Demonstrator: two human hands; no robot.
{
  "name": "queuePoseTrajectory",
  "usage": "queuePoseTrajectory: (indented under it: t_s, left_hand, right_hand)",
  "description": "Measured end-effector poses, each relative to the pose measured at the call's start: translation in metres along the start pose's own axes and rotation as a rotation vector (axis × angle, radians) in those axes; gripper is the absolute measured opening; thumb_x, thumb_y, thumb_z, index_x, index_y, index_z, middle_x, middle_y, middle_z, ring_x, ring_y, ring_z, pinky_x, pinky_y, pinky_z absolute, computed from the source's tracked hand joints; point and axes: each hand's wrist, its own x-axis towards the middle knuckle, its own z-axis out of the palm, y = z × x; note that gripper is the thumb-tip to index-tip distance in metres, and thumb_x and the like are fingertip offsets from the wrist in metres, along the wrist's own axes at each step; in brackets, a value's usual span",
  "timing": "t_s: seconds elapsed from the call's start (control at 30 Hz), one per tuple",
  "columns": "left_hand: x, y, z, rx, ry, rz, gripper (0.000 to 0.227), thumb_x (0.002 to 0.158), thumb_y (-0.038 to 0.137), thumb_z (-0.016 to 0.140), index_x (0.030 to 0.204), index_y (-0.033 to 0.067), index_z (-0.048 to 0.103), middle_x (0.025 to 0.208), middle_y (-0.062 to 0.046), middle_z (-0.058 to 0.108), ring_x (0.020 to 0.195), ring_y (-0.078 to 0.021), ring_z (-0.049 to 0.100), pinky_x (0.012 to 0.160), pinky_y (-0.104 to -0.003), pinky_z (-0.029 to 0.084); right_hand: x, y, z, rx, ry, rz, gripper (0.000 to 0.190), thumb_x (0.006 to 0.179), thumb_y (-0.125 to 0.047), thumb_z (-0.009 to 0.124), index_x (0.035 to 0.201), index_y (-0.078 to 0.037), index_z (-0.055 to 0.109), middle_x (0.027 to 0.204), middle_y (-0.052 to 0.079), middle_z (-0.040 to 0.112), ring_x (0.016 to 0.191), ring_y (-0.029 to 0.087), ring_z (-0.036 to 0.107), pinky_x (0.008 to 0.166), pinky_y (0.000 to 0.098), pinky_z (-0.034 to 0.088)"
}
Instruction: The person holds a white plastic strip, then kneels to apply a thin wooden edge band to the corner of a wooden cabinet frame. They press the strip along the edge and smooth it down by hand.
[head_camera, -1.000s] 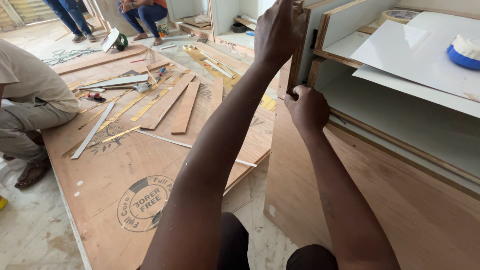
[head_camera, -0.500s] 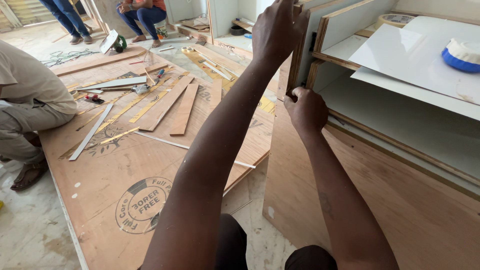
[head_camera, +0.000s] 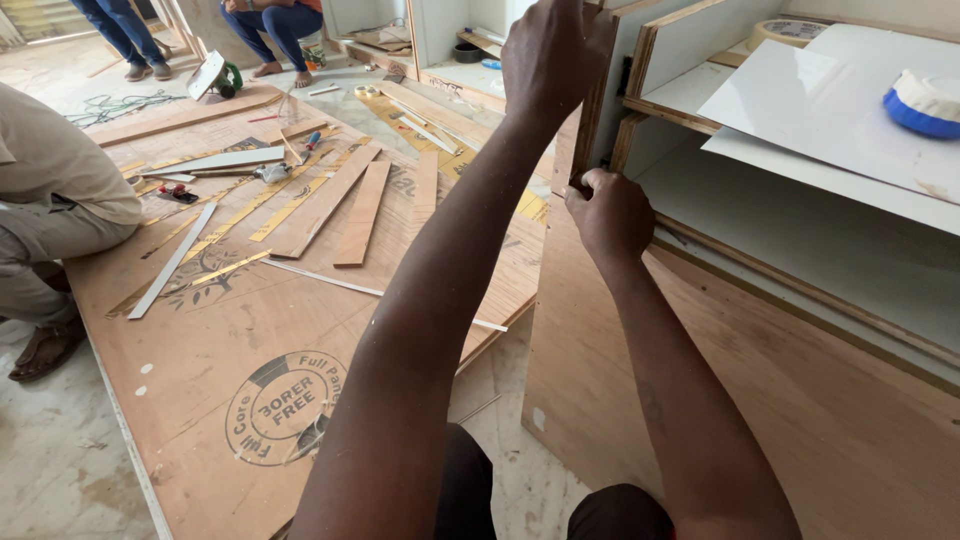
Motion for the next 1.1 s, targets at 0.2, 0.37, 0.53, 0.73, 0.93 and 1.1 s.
queuePoseTrajectory:
  t_s: [0.2,0.37,0.53,0.73,0.93,1.1]
  left_hand:
    - [0.011,-0.007,0.009,0.075,-0.17,-0.072,0.019,0.096,0.028,0.063,0.086,0.0112,0.064,0.063,-0.007,0.067,0.054,-0.0238,0.068,0.051,-0.041,0.054]
    - [-0.004,-0.017,0.017,-0.009,-0.034,0.038,0.023,0.094,0.029,0.068,0.095,0.0073,0.061,0.065,-0.01,0.066,0.056,-0.0278,0.068,0.05,-0.044,0.053]
    - [-0.041,-0.028,0.016,-0.078,0.018,0.073,0.055,0.09,0.031,0.075,0.129,0.008,0.042,0.095,-0.019,0.068,0.07,-0.0363,0.069,0.057,-0.048,0.055]
    - [-0.087,-0.03,0.008,-0.15,-0.052,-0.014,0.088,0.087,0.024,0.08,0.152,0.0115,0.022,0.095,-0.011,0.07,0.08,-0.0318,0.072,0.069,-0.047,0.058]
    - [-0.133,-0.017,-0.005,-0.23,-0.04,-0.042,0.091,0.084,0.017,0.078,0.155,0.0123,0.021,0.095,-0.012,0.066,0.083,-0.0278,0.072,0.07,-0.042,0.061]
    - [-0.134,-0.019,-0.008,-0.239,-0.13,-0.138,0.079,0.085,0.02,0.075,0.149,0.0094,0.03,0.08,-0.007,0.066,0.071,-0.0256,0.071,0.062,-0.042,0.058]
  right_hand:
    - [0.0,0.001,0.001,0.005,0.044,-0.032,0.025,0.085,-0.035,0.081,0.099,-0.014,0.08,0.09,0.011,0.077,0.077,0.031,0.073,0.065,0.0452,0.058]
    - [0.0,-0.003,-0.002,0.025,-0.025,0.046,0.026,0.089,-0.036,0.078,0.104,-0.015,0.079,0.088,0.012,0.077,0.078,0.03,0.074,0.067,0.0454,0.058]
    - [-0.001,0.0,-0.001,0.027,0.032,-0.01,0.027,0.086,-0.036,0.081,0.101,-0.014,0.08,0.088,0.014,0.076,0.081,0.034,0.073,0.071,0.0468,0.057]
    - [0.001,0.004,0.004,0.025,0.092,-0.071,0.028,0.084,-0.036,0.083,0.1,-0.012,0.08,0.092,0.014,0.076,0.081,0.035,0.072,0.07,0.0488,0.057]
    - [-0.001,0.002,-0.001,0.062,0.007,-0.018,0.019,0.089,-0.028,0.081,0.09,-0.01,0.08,0.086,0.013,0.076,0.078,0.033,0.073,0.068,0.0484,0.057]
    - [-0.001,0.003,0.0,0.067,0.045,-0.038,0.015,0.088,-0.028,0.08,0.091,-0.013,0.081,0.086,0.011,0.076,0.076,0.032,0.074,0.065,0.047,0.057]
